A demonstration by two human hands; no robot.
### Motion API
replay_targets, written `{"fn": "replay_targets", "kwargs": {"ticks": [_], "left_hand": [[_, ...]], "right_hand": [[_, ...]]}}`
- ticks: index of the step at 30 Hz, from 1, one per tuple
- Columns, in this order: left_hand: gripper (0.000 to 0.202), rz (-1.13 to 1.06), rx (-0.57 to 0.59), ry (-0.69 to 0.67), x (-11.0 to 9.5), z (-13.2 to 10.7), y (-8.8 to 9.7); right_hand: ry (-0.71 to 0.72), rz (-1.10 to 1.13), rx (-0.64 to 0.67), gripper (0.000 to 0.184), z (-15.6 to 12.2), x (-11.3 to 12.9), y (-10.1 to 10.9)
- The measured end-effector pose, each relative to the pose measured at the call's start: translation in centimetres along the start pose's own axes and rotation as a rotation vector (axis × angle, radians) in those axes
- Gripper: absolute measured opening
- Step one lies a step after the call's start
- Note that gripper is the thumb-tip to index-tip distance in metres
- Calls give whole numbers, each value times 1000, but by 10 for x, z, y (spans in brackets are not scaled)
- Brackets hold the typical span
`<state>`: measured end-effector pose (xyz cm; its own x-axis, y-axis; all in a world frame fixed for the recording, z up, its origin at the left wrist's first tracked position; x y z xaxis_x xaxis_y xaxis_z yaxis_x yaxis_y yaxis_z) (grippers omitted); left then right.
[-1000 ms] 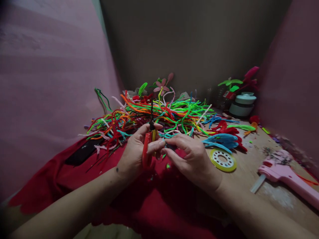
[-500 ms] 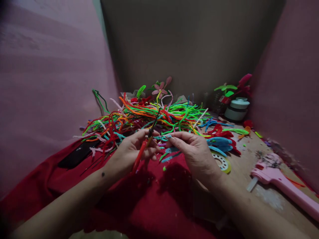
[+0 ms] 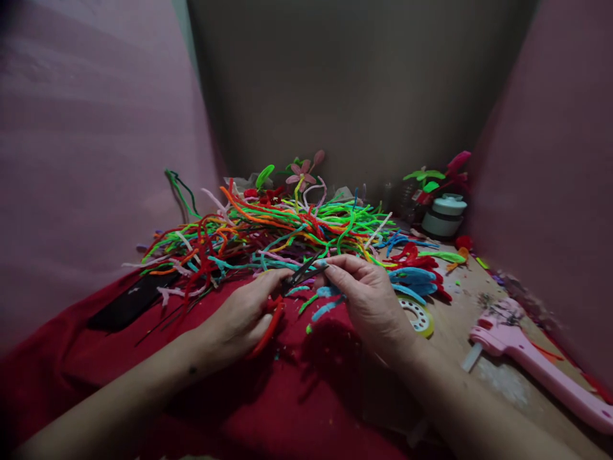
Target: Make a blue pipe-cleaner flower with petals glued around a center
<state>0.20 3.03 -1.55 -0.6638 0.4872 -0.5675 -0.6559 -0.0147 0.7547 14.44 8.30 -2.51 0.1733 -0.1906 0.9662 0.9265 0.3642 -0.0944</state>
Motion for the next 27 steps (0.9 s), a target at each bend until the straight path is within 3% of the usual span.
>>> {"fn": "replay_targets", "kwargs": {"ticks": [7, 14, 27], "left_hand": [[52, 85, -16, -50, -4, 0, -3], [46, 116, 0, -42, -7, -1, -8], [34, -227, 80, 4, -20, 3, -10]], "right_hand": [[31, -134, 24, 11, -5, 6, -6], [-9, -58, 66, 11, -5, 3, -11], [-141, 160, 59, 13, -2, -11, -12]]}}
Point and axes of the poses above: each hand's wrist, its own z-axis towards the middle knuckle, its own y-axis out of the back of the hand, x = y × z, the point moved 7 cm from there along z, towards the middle knuckle, and after that the axes turned 9 degrees about -z, right-handed, at the moved point
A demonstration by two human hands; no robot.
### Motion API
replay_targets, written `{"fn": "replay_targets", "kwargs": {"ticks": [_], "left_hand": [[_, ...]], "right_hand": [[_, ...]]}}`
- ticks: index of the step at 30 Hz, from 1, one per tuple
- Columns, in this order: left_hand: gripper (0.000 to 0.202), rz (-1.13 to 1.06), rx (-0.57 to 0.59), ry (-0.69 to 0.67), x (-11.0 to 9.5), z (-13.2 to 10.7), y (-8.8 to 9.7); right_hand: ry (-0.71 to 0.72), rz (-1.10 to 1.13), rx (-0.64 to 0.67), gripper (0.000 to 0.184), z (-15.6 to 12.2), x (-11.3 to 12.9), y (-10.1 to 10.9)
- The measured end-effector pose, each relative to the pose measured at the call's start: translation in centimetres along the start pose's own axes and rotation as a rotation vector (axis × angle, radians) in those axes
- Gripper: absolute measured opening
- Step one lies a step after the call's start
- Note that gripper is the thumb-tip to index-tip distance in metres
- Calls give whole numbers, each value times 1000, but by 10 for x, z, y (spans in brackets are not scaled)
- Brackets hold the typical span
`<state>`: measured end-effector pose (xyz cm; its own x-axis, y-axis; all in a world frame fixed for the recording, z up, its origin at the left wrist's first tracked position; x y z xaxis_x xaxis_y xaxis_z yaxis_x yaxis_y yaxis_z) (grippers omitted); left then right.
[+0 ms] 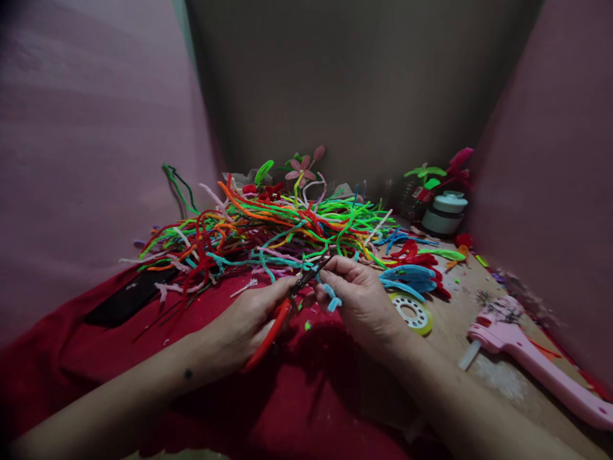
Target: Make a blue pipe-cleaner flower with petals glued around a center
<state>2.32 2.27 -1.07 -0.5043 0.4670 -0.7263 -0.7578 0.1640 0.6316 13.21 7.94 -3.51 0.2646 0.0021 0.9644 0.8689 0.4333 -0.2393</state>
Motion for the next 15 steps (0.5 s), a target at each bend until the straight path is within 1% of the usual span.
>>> {"fn": "replay_targets", "kwargs": {"ticks": [4, 10, 12, 15], "left_hand": [[30, -74, -23, -10, 0, -1, 1], [28, -128, -12, 5, 6, -2, -5], [25, -172, -17, 30, 10, -2, -6], [18, -312, -4, 113, 15, -3, -5]], "right_hand": [[-7, 28, -1, 16, 1, -1, 0], [-30, 73, 26, 17, 1, -3, -3], [-37, 58, 43, 17, 0, -4, -4], [-32, 44, 70, 15, -1, -3, -6]]}}
Point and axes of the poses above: each hand's wrist, its own z-axis towards the middle knuckle, its own y-axis out of the back of the hand, x = y × z, the point moved 7 cm from there along z, towards the middle knuckle, and after that the axes turned 9 degrees about -z, right-handed, at the moved point
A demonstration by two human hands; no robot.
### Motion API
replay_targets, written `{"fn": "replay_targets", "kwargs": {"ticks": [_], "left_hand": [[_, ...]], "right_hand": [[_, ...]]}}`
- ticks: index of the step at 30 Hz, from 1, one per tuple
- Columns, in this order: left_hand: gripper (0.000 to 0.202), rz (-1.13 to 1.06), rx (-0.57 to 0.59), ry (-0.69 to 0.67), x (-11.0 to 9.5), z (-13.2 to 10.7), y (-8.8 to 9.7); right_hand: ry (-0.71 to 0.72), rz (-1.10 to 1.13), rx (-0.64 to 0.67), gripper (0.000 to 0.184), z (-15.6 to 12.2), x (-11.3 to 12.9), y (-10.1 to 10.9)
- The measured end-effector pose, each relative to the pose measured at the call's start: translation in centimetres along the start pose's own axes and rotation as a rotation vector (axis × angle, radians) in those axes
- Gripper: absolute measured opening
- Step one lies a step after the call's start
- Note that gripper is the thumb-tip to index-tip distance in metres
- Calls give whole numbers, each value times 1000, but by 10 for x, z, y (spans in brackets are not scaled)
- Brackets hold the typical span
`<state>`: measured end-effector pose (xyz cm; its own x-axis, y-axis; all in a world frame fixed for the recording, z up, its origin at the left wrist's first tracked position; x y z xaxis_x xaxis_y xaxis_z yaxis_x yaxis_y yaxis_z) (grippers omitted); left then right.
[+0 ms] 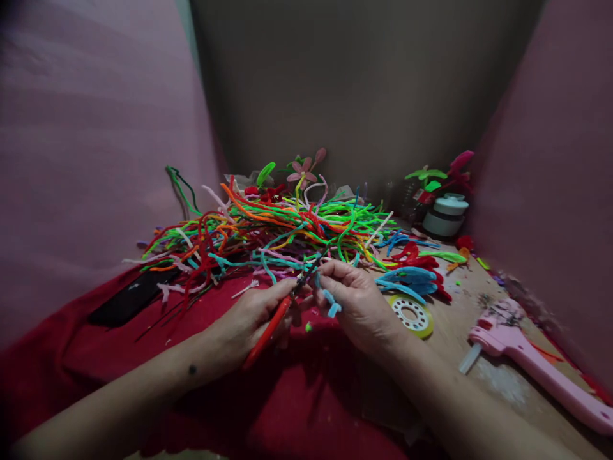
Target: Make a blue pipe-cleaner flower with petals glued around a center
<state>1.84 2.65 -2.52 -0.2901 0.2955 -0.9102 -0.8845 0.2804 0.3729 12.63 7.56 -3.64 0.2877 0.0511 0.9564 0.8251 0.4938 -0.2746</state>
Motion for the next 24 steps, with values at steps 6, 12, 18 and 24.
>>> {"fn": "replay_targets", "kwargs": {"ticks": [6, 12, 18, 24], "left_hand": [[17, 56, -129, 28, -11, 1, 22], [34, -251, -173, 120, -1, 5, 21], [42, -484, -221, 177, -1, 12, 21], [34, 221, -185, 69, 12, 20, 42]], "right_hand": [[50, -85, -19, 12, 0, 5, 3], [123, -121, -52, 9, -1, 10, 5], [117, -236, -62, 12, -5, 7, 4], [69, -131, -103, 12, 0, 5, 14]]}}
Point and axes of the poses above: each hand's wrist, its own z-axis towards the middle knuckle, its own y-axis out of the back of the hand, x = y × z, the point moved 7 cm from there along z, towards the middle knuckle, and after that the axes turned 9 degrees about -z, right-handed, at the moved point
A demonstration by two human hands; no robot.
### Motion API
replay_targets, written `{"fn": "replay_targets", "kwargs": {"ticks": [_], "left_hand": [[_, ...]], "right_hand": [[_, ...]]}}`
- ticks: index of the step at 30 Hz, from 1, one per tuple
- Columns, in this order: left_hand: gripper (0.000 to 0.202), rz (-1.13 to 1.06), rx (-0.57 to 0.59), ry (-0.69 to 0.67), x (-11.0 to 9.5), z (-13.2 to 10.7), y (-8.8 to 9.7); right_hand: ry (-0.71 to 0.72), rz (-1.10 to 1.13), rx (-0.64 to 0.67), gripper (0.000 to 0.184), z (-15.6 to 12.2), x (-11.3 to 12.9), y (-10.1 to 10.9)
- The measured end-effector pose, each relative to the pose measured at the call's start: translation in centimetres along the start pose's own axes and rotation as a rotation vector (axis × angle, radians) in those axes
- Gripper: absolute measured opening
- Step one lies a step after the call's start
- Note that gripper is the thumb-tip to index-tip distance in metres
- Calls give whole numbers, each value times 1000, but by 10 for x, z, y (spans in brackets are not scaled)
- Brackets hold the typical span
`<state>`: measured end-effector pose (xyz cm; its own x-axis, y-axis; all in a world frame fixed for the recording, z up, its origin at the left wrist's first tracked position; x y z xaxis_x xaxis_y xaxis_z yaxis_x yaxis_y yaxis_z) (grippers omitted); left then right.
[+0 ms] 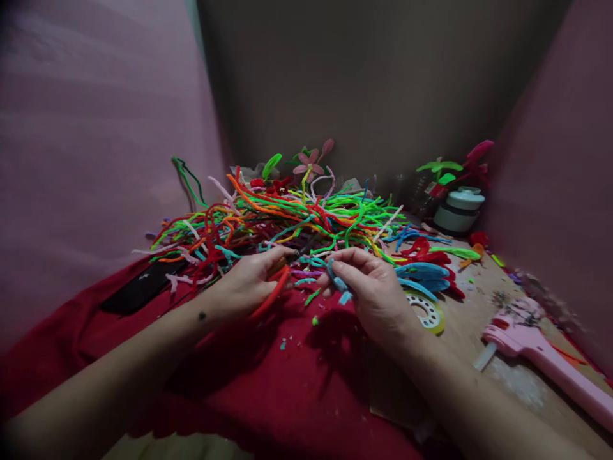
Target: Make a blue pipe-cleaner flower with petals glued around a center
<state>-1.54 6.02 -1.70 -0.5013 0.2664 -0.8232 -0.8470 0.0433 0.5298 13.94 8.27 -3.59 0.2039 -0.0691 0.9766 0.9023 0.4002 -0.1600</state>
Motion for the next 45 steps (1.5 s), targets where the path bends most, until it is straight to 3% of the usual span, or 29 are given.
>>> {"fn": "replay_targets", "kwargs": {"ticks": [4, 7, 9, 14, 17, 21, 27, 35, 40, 43, 45], "left_hand": [[38, 469, 109, -105, 8, 3, -5], [34, 537, 59, -149, -6, 3, -3], [23, 406, -23, -134, -19, 4, 0], [21, -286, 117, 46, -29, 10, -30], [15, -477, 60, 80, -31, 13, -40], [13, -546, -40, 85, -32, 11, -43], [6, -660, -39, 109, -24, 10, -45], [9, -645, 118, 191, -15, 14, -50], [7, -614, 313, 238, -16, 10, -63], [7, -642, 422, 232, -16, 8, -69], [7, -717, 434, 251, -14, 8, -71]], "right_hand": [[-23, 58, -46, 13, 3, -1, 5], [-29, 57, -75, 11, 3, 1, 4], [-24, 53, -106, 10, 3, 1, 6], [34, 45, -115, 10, 3, 1, 9], [73, -35, -108, 11, 4, 2, 10], [105, -126, -94, 14, 5, 4, 10], [62, -60, -40, 17, 7, 1, 8], [-228, 171, 60, 15, 10, -7, 7], [-389, 346, 98, 12, 5, -15, 3], [-445, 373, 79, 7, 4, -18, 4], [-446, 352, 42, 3, 5, -18, 8]]}}
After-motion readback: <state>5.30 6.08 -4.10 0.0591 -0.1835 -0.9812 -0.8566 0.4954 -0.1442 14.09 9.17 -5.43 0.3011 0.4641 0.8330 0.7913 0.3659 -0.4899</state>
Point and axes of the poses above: each hand's wrist, its own z-axis towards the middle knuckle, its own y-axis out of the back of the hand, x = y × z, the point moved 7 cm from there along z, towards the middle knuckle, and after that the axes turned 9 degrees about -z, right-handed, at the moved point
